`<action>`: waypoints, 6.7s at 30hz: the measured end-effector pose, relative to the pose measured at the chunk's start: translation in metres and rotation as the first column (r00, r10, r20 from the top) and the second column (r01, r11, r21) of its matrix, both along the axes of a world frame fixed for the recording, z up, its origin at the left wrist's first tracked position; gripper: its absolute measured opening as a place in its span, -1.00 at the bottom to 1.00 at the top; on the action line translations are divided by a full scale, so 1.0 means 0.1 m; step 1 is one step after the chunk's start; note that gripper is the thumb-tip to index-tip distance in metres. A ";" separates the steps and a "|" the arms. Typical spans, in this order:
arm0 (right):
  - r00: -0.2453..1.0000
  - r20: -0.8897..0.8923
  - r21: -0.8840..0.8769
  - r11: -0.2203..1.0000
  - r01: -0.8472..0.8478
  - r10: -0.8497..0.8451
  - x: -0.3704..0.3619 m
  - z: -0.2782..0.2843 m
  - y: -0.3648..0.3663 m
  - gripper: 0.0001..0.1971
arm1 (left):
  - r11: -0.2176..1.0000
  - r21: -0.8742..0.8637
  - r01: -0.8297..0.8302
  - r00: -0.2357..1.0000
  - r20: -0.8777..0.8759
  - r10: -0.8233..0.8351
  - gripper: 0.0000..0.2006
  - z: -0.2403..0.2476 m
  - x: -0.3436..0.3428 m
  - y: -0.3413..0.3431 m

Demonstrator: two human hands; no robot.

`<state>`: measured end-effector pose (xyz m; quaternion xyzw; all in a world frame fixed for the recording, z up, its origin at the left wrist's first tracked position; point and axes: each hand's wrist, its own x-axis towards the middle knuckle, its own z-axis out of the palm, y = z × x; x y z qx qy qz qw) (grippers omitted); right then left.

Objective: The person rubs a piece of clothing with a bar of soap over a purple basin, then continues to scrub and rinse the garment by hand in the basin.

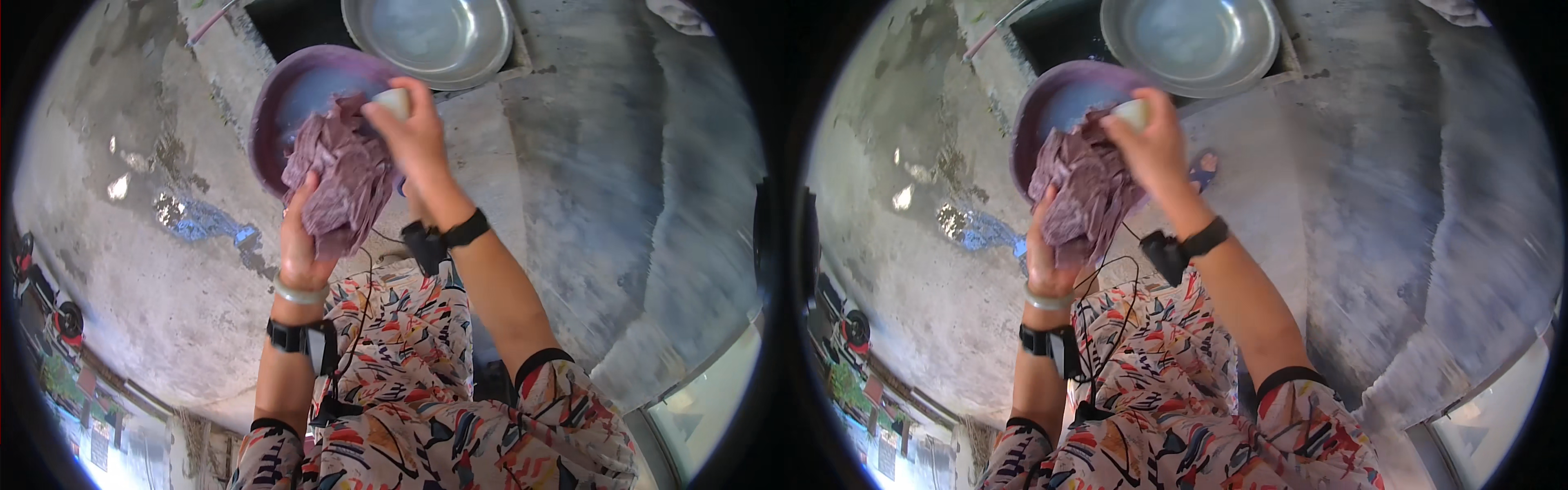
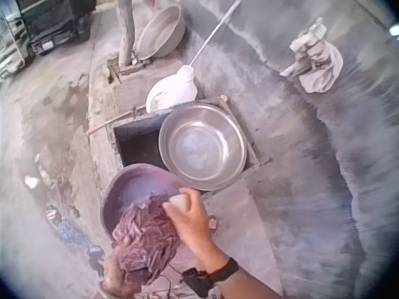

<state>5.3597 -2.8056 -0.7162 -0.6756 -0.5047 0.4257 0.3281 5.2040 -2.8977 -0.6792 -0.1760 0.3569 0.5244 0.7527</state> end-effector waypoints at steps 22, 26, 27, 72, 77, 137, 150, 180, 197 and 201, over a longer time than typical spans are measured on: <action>0.513 0.825 -0.008 0.903 0.430 -0.237 2.11 -1.32 1.49 -0.23 | 0.932 -0.181 -0.314 0.942 -0.181 0.282 -0.48 -0.15 -1.02 -0.45; 0.282 0.941 0.053 0.905 0.422 -0.187 2.23 -1.63 1.51 -0.08 | 0.942 -0.161 -0.295 0.932 -0.265 0.247 -0.47 -0.13 -1.02 -0.48; 0.304 0.937 0.035 0.909 0.415 -0.175 2.22 -1.67 1.51 -0.08 | 0.937 -0.165 -0.307 0.924 -0.287 0.252 -0.47 -0.12 -1.04 -0.50; 0.825 -0.320 -0.269 0.791 -0.550 0.466 0.10 1.23 0.18 -0.67 | 0.763 0.483 0.430 0.899 -0.306 -0.314 -0.15 0.15 -0.67 0.35; 0.872 -0.298 0.043 0.918 -0.395 0.389 0.27 1.33 0.20 -0.76 | 0.803 0.319 0.503 0.846 -0.371 -0.383 -0.42 0.10 -0.68 0.42; 0.907 0.375 0.338 0.884 -0.324 0.190 -0.56 0.46 -0.07 -0.61 | 0.990 0.122 -0.072 0.959 -0.264 0.102 -0.64 -0.37 0.22 0.53; 0.864 0.395 0.241 0.872 -0.425 0.312 -0.54 0.17 -0.08 -0.69 | 0.989 0.148 0.011 0.999 -0.044 -0.005 -0.70 -0.57 0.10 0.55; 0.900 -0.297 -0.267 0.933 0.242 -0.318 -0.35 0.35 -0.03 -0.57 | 0.985 0.020 0.169 0.950 -0.271 -0.157 -0.77 -0.22 0.00 0.39; 0.894 0.413 0.106 0.965 -0.240 0.177 -0.35 0.13 0.15 -0.65 | 0.995 -0.079 -0.068 0.979 -0.196 0.052 -0.79 -0.20 0.42 0.56; 0.912 0.175 0.389 0.825 -0.410 0.371 -0.80 0.56 -0.40 -0.61 | 0.958 0.235 -0.165 0.986 0.047 0.159 -0.79 -0.99 0.10 0.24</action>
